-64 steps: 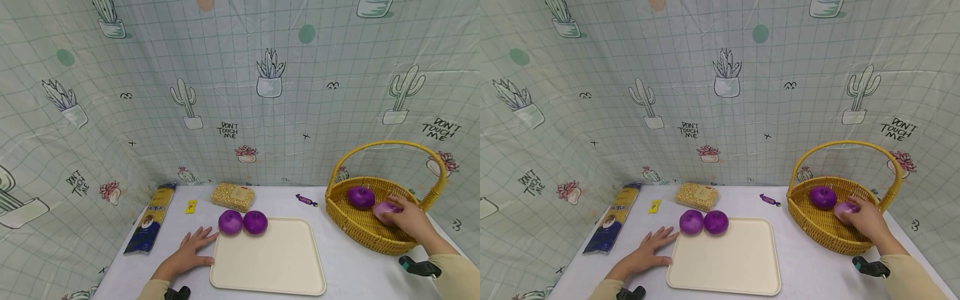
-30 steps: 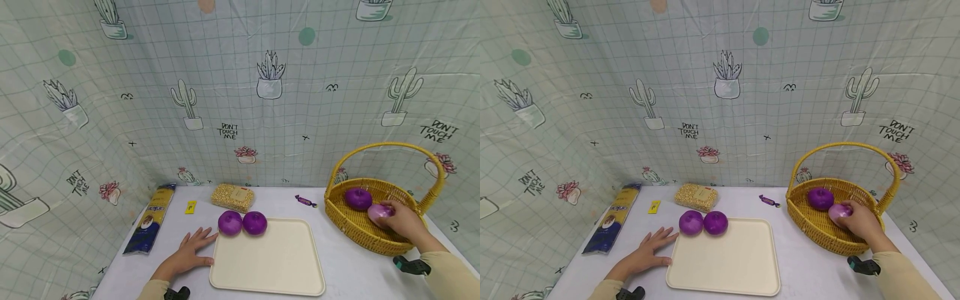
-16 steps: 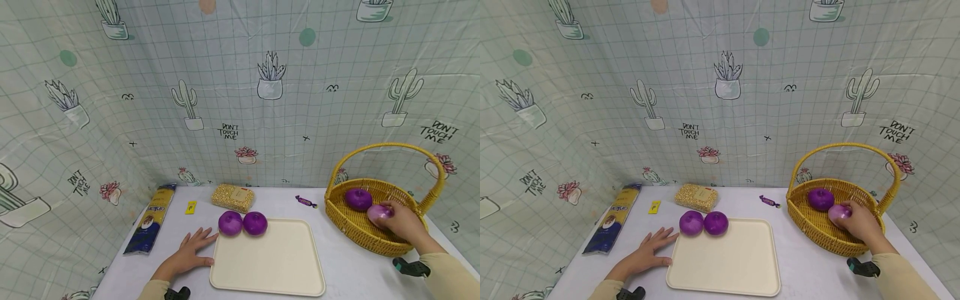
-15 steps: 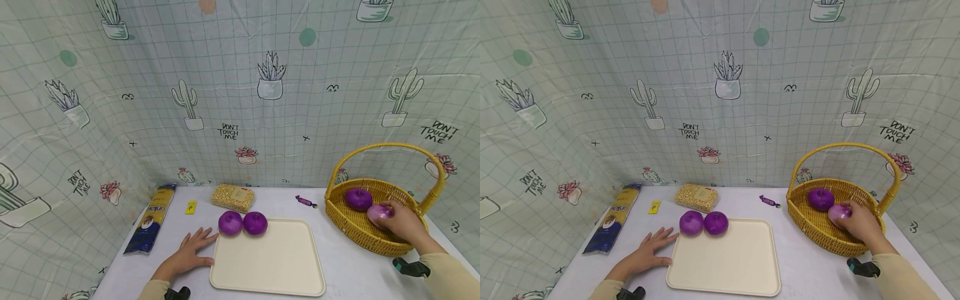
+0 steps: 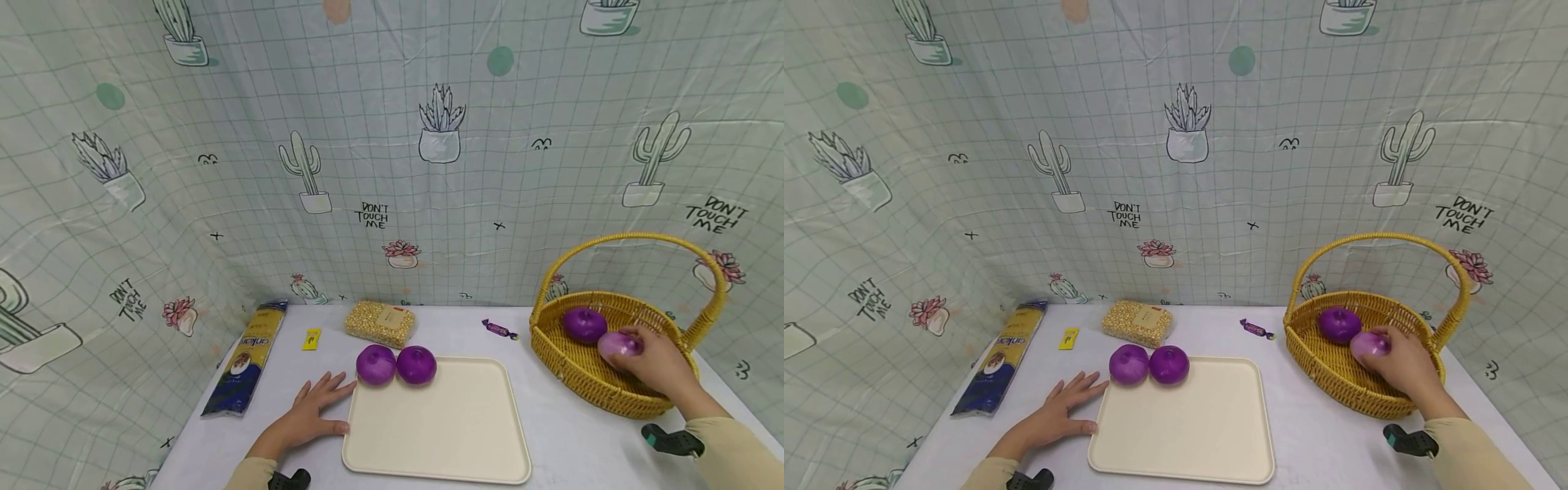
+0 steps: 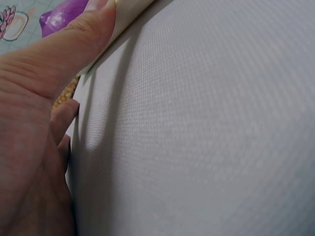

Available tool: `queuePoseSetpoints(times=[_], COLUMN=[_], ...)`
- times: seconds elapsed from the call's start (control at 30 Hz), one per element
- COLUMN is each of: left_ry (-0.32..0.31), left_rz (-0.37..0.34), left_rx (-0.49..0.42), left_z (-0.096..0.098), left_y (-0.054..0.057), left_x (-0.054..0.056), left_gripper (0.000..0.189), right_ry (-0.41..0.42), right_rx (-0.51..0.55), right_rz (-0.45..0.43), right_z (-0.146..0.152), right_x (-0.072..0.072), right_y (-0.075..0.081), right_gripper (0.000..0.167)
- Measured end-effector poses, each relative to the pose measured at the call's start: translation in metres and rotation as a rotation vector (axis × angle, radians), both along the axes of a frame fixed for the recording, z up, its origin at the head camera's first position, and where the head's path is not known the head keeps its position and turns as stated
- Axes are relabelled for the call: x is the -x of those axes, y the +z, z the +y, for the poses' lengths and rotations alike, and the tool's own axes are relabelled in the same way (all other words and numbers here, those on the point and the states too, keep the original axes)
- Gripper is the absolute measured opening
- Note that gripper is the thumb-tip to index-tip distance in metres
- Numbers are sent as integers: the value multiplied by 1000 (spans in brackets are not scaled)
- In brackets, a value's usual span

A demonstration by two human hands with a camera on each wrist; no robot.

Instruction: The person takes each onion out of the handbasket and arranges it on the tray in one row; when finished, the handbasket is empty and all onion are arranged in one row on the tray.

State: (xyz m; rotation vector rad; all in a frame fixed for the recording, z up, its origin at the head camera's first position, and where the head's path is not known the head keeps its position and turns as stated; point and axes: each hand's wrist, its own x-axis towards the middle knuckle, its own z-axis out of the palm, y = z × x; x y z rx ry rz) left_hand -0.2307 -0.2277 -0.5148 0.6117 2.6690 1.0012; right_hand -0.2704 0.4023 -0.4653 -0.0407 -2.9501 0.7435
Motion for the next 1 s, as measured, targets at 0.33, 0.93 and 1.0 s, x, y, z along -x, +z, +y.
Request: queuePoseSetpoints(times=[0.33, 0.93, 1.0], left_ry=[-18, -19, -19], left_rz=[21, 25, 26], left_rx=[-31, -24, -21], left_z=[0, 0, 0], left_y=[2, 2, 1], left_x=[-2, -2, -2], left_gripper=[81, 81, 81], right_ry=[11, 23, 26], right_rx=[9, -9, -11], right_rz=[12, 23, 23], right_z=[-2, -8, -8], right_x=[-3, -7, -8], right_y=[3, 6, 7], right_gripper=[73, 76, 77])
